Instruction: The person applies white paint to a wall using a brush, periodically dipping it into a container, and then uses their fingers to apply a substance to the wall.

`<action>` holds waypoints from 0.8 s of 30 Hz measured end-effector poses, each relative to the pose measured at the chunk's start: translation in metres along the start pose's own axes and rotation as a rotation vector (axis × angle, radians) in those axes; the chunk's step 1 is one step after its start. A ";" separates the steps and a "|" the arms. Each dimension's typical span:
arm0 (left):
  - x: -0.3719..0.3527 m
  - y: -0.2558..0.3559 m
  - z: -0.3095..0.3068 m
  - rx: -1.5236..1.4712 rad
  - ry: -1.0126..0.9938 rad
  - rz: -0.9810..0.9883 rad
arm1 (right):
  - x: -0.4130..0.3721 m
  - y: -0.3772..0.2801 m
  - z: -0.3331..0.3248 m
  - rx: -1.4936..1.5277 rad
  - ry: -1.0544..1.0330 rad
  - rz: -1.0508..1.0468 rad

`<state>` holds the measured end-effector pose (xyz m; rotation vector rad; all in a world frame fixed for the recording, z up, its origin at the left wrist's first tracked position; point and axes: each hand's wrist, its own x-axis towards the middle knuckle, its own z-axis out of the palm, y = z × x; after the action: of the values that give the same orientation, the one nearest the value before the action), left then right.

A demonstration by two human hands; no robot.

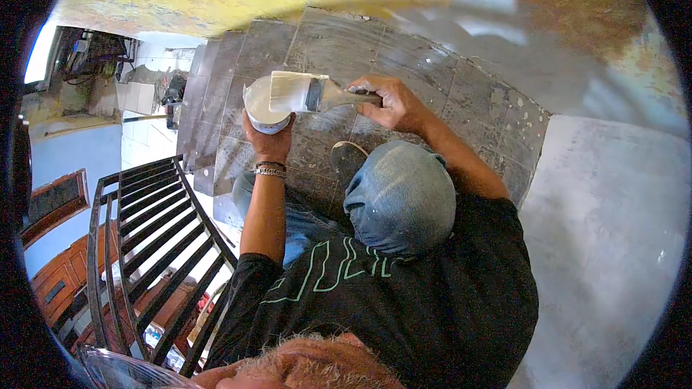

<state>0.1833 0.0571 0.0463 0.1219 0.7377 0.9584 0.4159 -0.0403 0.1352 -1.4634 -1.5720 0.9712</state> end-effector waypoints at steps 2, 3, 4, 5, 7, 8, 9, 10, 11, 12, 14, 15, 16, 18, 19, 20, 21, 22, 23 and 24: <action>-0.002 -0.003 0.008 -0.053 -0.071 -0.040 | -0.004 0.007 0.010 0.062 -0.049 0.081; -0.002 -0.005 0.009 -0.051 -0.070 -0.040 | -0.005 0.010 0.015 0.125 -0.096 0.161; -0.002 -0.006 0.010 -0.045 -0.045 -0.039 | -0.006 0.012 0.019 0.127 -0.095 0.162; -0.001 -0.007 0.010 -0.040 -0.021 -0.040 | -0.007 0.015 0.022 0.125 -0.119 0.206; 0.001 -0.007 0.006 -0.061 -0.035 -0.048 | -0.010 0.022 0.029 0.124 -0.141 0.251; 0.001 -0.007 0.005 -0.084 -0.052 -0.055 | -0.012 0.025 0.033 0.137 -0.080 0.172; 0.002 -0.008 0.003 -0.084 -0.051 -0.055 | -0.012 0.027 0.036 0.150 -0.020 0.092; 0.000 -0.007 0.006 -0.082 -0.059 -0.050 | -0.012 0.027 0.036 0.151 -0.020 0.092; -0.001 -0.007 0.008 -0.080 -0.066 -0.045 | -0.011 0.025 0.036 0.113 -0.008 0.052; -0.002 -0.007 0.009 -0.080 -0.066 -0.045 | -0.010 0.024 0.035 0.075 0.004 0.011; -0.004 -0.007 0.010 -0.077 -0.097 -0.048 | -0.010 0.019 0.035 0.134 -0.002 0.075; -0.003 -0.006 0.011 -0.079 -0.096 -0.049 | -0.009 0.017 0.034 0.192 -0.011 0.140; -0.004 -0.006 0.012 -0.068 -0.088 -0.040 | -0.009 0.015 0.033 0.193 -0.012 0.144; -0.004 -0.007 0.011 -0.055 -0.083 -0.035 | -0.008 0.014 0.030 0.141 0.015 0.238; -0.004 -0.007 0.008 -0.047 -0.042 -0.033 | -0.007 0.017 0.030 0.140 0.020 0.241; -0.003 -0.007 0.005 -0.037 -0.003 -0.034 | -0.006 0.023 0.029 0.091 0.081 0.263; -0.002 -0.008 0.000 -0.033 -0.004 -0.045 | -0.006 0.031 0.029 0.043 0.143 0.288; 0.000 -0.008 -0.006 -0.012 0.007 -0.030 | -0.006 0.040 0.028 0.044 0.153 0.295; 0.000 -0.007 -0.007 0.010 0.018 -0.015 | -0.005 0.051 0.027 0.067 0.257 0.299; -0.002 -0.006 -0.009 0.018 0.015 -0.024 | -0.004 0.064 0.026 0.091 0.361 0.301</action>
<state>0.1811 0.0501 0.0383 0.1213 0.7597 0.9313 0.4186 -0.0418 0.0660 -1.7306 -1.0577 0.8705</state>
